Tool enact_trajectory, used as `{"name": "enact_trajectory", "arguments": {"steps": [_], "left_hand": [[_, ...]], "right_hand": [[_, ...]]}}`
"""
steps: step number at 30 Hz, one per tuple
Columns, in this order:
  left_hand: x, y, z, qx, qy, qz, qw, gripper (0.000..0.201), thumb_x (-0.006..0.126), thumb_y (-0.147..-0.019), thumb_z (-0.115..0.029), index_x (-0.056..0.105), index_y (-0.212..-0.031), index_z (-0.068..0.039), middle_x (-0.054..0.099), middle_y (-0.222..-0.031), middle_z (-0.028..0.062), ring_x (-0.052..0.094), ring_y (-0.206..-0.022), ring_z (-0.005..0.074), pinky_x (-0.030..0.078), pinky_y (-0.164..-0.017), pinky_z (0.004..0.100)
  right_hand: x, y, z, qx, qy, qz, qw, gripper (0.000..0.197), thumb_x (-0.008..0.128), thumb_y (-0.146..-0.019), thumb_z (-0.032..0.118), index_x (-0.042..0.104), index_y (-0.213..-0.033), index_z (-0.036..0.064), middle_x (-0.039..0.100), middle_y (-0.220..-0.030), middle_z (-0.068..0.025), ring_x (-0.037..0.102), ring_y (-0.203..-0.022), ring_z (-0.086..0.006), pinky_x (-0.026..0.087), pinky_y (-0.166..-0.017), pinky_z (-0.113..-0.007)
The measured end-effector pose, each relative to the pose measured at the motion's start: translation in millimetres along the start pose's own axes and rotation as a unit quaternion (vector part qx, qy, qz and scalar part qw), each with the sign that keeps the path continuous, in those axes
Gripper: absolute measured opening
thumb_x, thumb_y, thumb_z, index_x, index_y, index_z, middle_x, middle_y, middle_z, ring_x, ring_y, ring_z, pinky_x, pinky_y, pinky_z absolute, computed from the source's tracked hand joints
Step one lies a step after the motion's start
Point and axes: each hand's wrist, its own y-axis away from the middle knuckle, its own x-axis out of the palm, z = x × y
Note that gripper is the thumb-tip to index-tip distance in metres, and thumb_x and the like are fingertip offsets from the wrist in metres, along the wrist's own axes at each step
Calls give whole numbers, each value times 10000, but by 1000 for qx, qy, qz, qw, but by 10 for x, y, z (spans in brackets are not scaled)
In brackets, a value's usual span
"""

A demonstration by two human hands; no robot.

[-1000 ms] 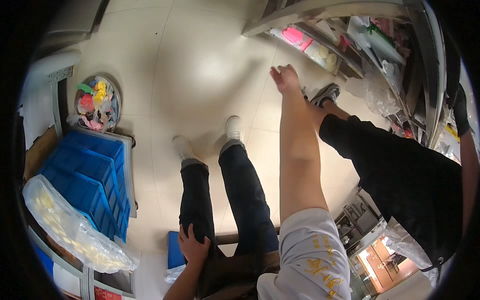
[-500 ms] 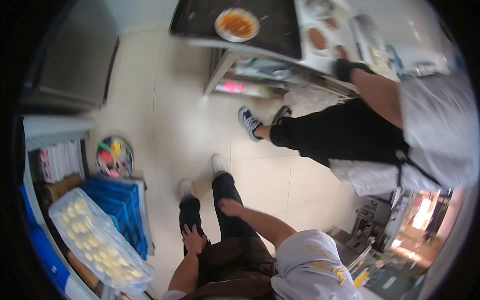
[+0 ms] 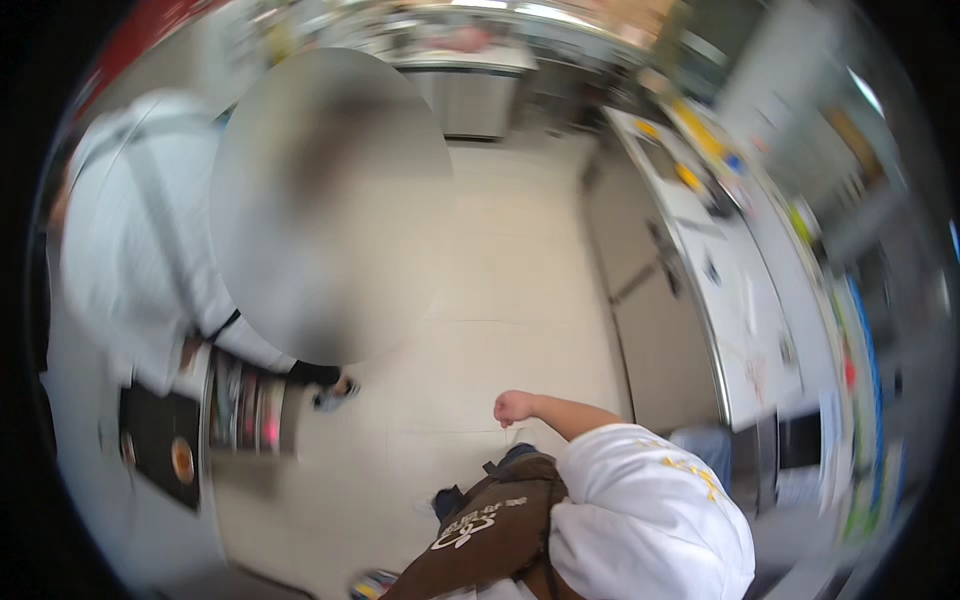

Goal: The person cuts a white ribbon with scissors, then folds a white paper cupcake liner. They retrieve a pink 'Happy Birthday' cake topper from a refrigerator and place it on the counter. The person also handles a small pink fondant piece and a colorful card.

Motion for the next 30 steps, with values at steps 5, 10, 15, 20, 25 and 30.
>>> {"name": "enact_trajectory", "arguments": {"steps": [5,10,15,20,25,30], "left_hand": [[86,-894,-1733,-6,-50,82,995,232,569,-873,-247,619,-1000,-59,677,-907,134,641,-751,280,476,-637,401],[381,-1773,-3872,27,-81,124,989,291,562,-901,-267,595,-1112,-69,680,-977,103,640,-772,225,462,-612,345],[1790,-2044,-6012,57,-74,176,980,345,563,-923,-288,577,-1202,-86,683,-1031,71,638,-794,174,448,-600,290],[2848,-2198,-7319,128,-238,280,921,324,581,-921,-279,594,-1173,-76,685,-993,51,634,-785,159,447,-603,287],[3617,-2621,-7749,92,-330,342,875,269,587,-902,-222,622,-1104,-47,674,-921,54,617,-715,144,425,-533,274],[3867,-2865,-8165,82,-472,341,809,165,581,-870,-144,637,-977,-32,641,-823,71,571,-609,143,382,-454,265]], "right_hand": [[-223,1437,-1743,113,-79,-171,976,232,613,-840,160,706,-1021,46,738,-886,-99,701,-857,-207,545,-783,-351],[103,2470,-2962,234,-109,-273,927,373,598,-770,68,714,-1122,105,706,-1107,-144,662,-1046,-310,522,-876,-420],[389,3559,-3889,352,-259,-375,817,351,578,-766,57,721,-1082,111,702,-1115,-147,659,-1053,-314,522,-882,-420],[760,3719,-4067,396,-378,-499,672,303,572,-783,64,722,-1043,104,714,-1072,-142,672,-1014,-295,527,-867,-390],[1267,3506,-3847,395,-419,-515,635,287,577,-789,70,719,-1038,78,733,-988,-140,692,-943,-292,539,-832,-383],[1355,3433,-3327,366,-483,-546,578,321,546,-799,44,681,-1089,23,737,-955,-150,707,-861,-281,553,-777,-392]]}}
